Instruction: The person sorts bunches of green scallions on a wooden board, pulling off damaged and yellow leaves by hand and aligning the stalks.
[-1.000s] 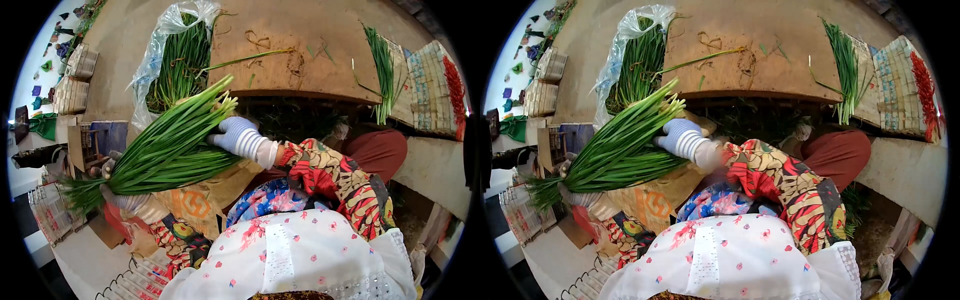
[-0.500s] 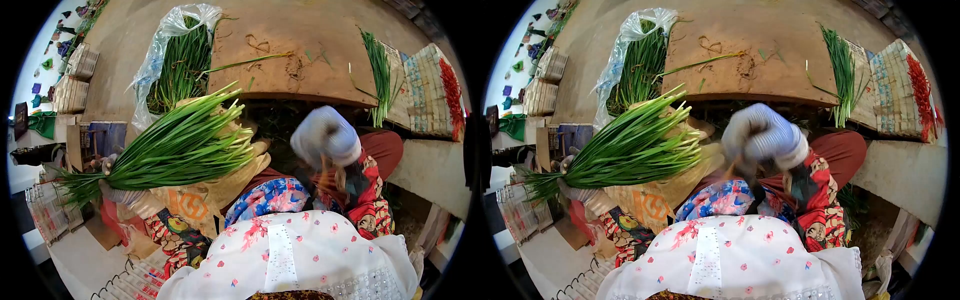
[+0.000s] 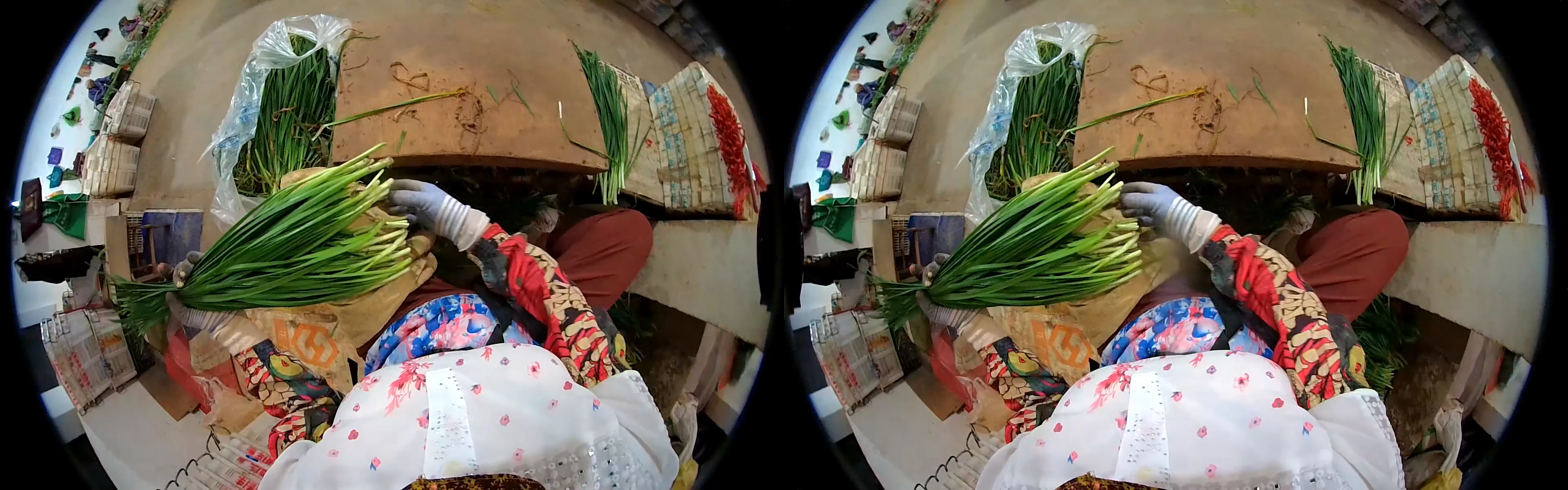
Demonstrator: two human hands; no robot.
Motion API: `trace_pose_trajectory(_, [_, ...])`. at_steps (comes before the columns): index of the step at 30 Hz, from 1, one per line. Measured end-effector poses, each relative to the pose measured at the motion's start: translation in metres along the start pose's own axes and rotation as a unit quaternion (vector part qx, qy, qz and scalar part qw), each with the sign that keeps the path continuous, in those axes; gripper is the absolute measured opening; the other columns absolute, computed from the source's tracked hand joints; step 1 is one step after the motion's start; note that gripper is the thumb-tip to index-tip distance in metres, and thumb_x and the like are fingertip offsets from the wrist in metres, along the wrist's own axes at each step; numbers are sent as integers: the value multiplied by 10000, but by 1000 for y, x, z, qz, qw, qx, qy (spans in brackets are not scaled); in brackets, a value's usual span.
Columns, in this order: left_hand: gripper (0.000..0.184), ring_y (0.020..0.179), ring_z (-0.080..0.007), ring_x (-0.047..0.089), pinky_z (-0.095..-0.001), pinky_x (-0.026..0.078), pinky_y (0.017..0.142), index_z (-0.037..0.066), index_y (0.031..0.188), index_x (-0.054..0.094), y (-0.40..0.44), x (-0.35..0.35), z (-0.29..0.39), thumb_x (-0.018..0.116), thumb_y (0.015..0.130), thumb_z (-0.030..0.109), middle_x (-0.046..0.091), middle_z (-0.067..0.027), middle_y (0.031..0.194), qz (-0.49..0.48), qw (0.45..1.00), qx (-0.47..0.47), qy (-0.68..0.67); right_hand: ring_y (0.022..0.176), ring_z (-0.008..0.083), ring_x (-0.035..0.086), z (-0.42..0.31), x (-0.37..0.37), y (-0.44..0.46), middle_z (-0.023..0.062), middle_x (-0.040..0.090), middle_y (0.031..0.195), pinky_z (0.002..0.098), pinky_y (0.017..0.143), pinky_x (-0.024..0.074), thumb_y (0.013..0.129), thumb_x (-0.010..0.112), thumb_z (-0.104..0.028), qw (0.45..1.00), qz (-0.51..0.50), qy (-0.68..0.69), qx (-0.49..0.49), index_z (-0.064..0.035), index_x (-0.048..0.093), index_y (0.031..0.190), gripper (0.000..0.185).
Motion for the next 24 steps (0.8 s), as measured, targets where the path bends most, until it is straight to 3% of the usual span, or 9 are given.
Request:
trace_pose_trajectory(2, [402, 1118, -336, 469, -569, 326, 990, 118, 1201, 523, -2, -8, 1, 578, 820, 234, 573, -45, 932, 22, 1000, 7, 8, 761, 158, 583, 0, 17, 11, 42, 617, 913, 314, 739, 503, 809, 638, -176, 997, -72, 13, -31, -8, 545, 1143, 385])
trace_pose_trajectory(4, [374, 1100, -326, 482, -563, 344, 977, 115, 1163, 544, -4, -21, 3, 585, 814, 243, 574, -38, 909, 43, 999, 13, 15, 925, 159, 584, 3, 29, 6, 65, 615, 1063, 315, 857, 468, 817, 643, -145, 994, -103, -38, -10, -9, 543, 1166, 388])
trace_pose_trajectory(7, [282, 1029, -315, 517, -536, 399, 932, 86, 997, 570, -4, -26, 4, 594, 801, 287, 557, -40, 836, 42, 998, 35, 37, 878, 131, 594, -4, 28, 3, 49, 649, 986, 300, 817, 485, 794, 681, -106, 986, -25, -162, -34, -10, 608, 1078, 309])
trace_pose_trajectory(12, [296, 996, -316, 518, -538, 398, 925, 70, 1052, 549, -4, -36, 4, 543, 832, 267, 553, -47, 829, 56, 998, 8, 20, 839, 107, 593, -5, 20, -2, 36, 663, 945, 290, 788, 491, 786, 697, -119, 976, 12, -210, -49, -15, 639, 1039, 280])
trace_pose_trajectory(16, [326, 990, -325, 514, -541, 384, 934, 63, 1107, 541, -1, -31, -3, 496, 861, 274, 558, -50, 827, 56, 998, 20, 38, 847, 98, 584, -5, 29, -6, 37, 669, 933, 284, 805, 481, 786, 701, -136, 973, -49, -218, -54, -35, 641, 1068, 305])
trace_pose_trajectory(18, [329, 993, -327, 514, -543, 380, 937, 61, 1099, 548, -4, -46, 3, 494, 863, 285, 560, -50, 827, 79, 996, 33, 33, 853, 106, 587, -11, 36, -3, 45, 671, 937, 280, 809, 480, 778, 710, -140, 938, -91, -313, -120, -46, 642, 1068, 312])
trace_pose_trajectory(24, [292, 1006, -328, 514, -542, 375, 943, 67, 984, 583, -8, -43, -1, 484, 871, 318, 568, -50, 842, 111, 993, 26, 24, 884, 119, 585, -6, 37, -4, 51, 661, 985, 298, 833, 484, 767, 716, -110, 970, -80, -201, -114, -32, 624, 1083, 338])
Point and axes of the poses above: each hand's wrist, its own y-axis towards the middle knuckle, its own x-axis out of the palm, z = x × y, the point moved 6 cm from there along y, towards the middle knuckle
